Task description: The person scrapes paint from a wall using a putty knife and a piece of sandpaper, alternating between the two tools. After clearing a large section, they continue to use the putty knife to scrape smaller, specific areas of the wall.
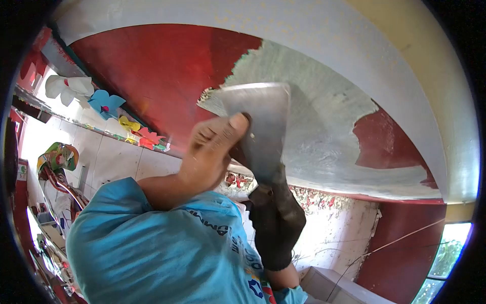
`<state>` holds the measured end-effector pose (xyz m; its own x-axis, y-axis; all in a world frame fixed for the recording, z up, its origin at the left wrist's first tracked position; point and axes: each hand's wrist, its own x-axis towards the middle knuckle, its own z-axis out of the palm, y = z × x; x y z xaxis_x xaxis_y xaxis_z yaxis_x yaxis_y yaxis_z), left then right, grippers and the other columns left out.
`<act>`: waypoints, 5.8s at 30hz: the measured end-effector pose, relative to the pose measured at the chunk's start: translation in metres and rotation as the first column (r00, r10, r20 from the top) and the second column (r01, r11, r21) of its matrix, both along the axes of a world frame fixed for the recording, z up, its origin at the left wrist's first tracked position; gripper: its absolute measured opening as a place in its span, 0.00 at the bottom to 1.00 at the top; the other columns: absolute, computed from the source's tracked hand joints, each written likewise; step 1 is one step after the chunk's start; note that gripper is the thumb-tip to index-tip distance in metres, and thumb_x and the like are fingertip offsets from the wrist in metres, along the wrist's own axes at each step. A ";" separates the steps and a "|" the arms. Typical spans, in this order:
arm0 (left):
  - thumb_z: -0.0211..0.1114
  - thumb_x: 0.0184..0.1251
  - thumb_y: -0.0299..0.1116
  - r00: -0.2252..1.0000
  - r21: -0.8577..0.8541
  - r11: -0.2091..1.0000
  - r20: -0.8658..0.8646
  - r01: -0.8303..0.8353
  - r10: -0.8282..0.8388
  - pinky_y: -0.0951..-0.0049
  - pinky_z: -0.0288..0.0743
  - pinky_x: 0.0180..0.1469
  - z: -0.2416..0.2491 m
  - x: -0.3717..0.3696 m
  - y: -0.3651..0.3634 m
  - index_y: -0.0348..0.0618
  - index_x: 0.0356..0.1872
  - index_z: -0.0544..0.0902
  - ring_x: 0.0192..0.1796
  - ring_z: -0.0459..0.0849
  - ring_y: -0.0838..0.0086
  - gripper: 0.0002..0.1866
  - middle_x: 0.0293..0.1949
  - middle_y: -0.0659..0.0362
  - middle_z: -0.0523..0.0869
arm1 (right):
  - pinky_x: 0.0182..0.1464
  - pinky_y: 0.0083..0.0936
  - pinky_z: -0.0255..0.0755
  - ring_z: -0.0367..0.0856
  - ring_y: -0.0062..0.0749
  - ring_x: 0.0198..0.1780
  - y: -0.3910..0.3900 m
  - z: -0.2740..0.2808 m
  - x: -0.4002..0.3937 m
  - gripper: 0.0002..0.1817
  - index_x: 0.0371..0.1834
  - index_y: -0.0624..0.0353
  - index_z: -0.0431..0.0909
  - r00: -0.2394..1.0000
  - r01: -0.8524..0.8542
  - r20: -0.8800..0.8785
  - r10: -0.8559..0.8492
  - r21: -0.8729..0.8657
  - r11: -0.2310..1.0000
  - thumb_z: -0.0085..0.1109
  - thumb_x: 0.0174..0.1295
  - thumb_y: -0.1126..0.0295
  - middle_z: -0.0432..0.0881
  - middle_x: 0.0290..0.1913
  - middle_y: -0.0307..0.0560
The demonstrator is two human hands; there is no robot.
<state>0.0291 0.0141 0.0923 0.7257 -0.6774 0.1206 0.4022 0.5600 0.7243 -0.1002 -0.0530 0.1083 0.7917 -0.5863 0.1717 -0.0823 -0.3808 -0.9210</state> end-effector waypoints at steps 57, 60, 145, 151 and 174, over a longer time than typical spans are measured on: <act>0.56 0.68 0.43 0.987 0.142 0.979 0.084 -0.147 0.136 0.83 0.64 0.28 0.007 0.000 0.009 0.39 0.21 0.80 0.26 0.70 0.90 0.20 0.23 0.69 0.79 | 0.24 0.18 0.68 0.72 0.19 0.21 0.009 -0.023 0.004 0.26 0.66 0.61 0.61 0.995 -0.046 0.090 0.046 0.003 0.999 0.51 0.63 0.73 0.78 0.25 0.43; 0.56 0.68 0.43 0.989 0.114 0.985 0.084 -0.130 0.121 0.83 0.65 0.27 0.011 0.007 0.007 0.38 0.23 0.80 0.25 0.70 0.89 0.20 0.23 0.68 0.79 | 0.23 0.17 0.68 0.72 0.18 0.21 0.011 -0.015 0.008 0.25 0.66 0.59 0.61 0.989 -0.076 0.140 0.055 0.148 0.986 0.50 0.64 0.73 0.77 0.26 0.42; 0.61 0.65 0.41 0.959 0.370 0.916 0.280 -0.156 0.050 0.81 0.66 0.29 0.022 0.016 0.018 0.40 0.17 0.81 0.25 0.73 0.88 0.19 0.20 0.66 0.80 | 0.17 0.13 0.61 0.66 0.14 0.17 0.017 -0.017 0.008 0.25 0.67 0.62 0.56 0.976 -0.115 0.217 0.015 0.457 0.882 0.43 0.68 0.71 0.74 0.24 0.39; 0.60 0.65 0.41 0.937 0.234 0.949 0.324 -0.212 0.129 0.81 0.67 0.29 0.016 0.020 0.013 0.39 0.19 0.82 0.24 0.73 0.87 0.19 0.21 0.66 0.80 | 0.17 0.14 0.61 0.67 0.14 0.17 0.015 -0.009 0.011 0.24 0.67 0.63 0.57 0.952 -0.203 0.298 0.073 0.434 0.878 0.43 0.67 0.72 0.74 0.24 0.39; 0.61 0.65 0.40 0.960 0.220 0.957 0.244 -0.191 0.136 0.81 0.65 0.27 0.013 0.026 0.016 0.44 0.17 0.79 0.24 0.72 0.87 0.17 0.21 0.67 0.78 | 0.17 0.14 0.62 0.66 0.13 0.17 0.024 -0.011 0.015 0.24 0.66 0.64 0.59 0.971 -0.142 0.235 0.046 0.410 0.901 0.43 0.67 0.74 0.73 0.22 0.37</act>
